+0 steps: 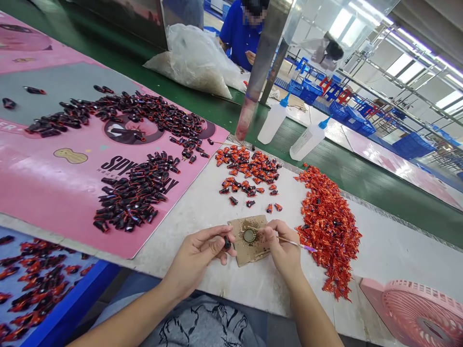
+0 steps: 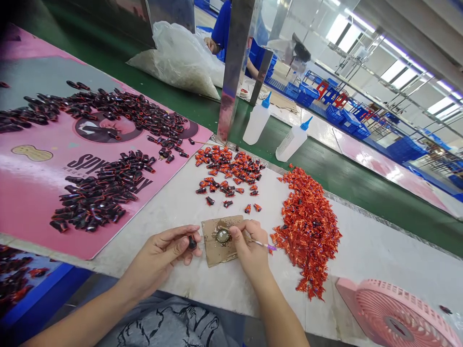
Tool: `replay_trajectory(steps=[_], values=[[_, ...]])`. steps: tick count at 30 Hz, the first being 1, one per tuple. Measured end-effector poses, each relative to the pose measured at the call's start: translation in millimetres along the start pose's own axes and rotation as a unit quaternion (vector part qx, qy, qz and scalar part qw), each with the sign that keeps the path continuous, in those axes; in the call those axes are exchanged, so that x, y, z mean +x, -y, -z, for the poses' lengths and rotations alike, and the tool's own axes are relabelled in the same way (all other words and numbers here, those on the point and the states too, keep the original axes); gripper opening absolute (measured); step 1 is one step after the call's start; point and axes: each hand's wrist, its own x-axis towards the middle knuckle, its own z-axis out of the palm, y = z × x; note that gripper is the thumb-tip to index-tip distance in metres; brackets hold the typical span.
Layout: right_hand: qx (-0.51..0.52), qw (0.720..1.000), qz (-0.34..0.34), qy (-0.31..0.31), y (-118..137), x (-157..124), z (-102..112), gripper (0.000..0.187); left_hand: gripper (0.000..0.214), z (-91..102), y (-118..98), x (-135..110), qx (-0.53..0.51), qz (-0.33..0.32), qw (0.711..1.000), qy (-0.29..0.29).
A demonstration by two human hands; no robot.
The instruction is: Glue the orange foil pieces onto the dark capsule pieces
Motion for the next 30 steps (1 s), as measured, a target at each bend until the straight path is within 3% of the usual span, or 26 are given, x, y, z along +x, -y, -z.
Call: replay_trajectory(steps=[6, 12, 19, 30], values=[[0.129, 0.990, -0.041, -0.048, 9.5, 1.6, 7.4, 0.032, 0.036, -1.9, 0.1, 1.4, -0.012, 0.001, 0.999, -0.043], [0.208, 0.976, 0.039, -0.049, 15.6, -1.1, 0.9, 0.019, 0.035, -0.4, 3.2, 2.6, -0.006, -0.011, 0.999, -0.032], [0.184, 0.976, 0.108, 0.031, 15.0, -7.7, -7.0, 0.026, 0.033, 3.8, 5.9, 2.4, 0.020, -0.008, 1.000, 0.007], [0.148, 0.978, 0.133, 0.067, 17.6, -7.3, -9.0, 0.025, 0.031, 6.1, 4.4, 2.4, 0.043, -0.010, 0.999, 0.013]])
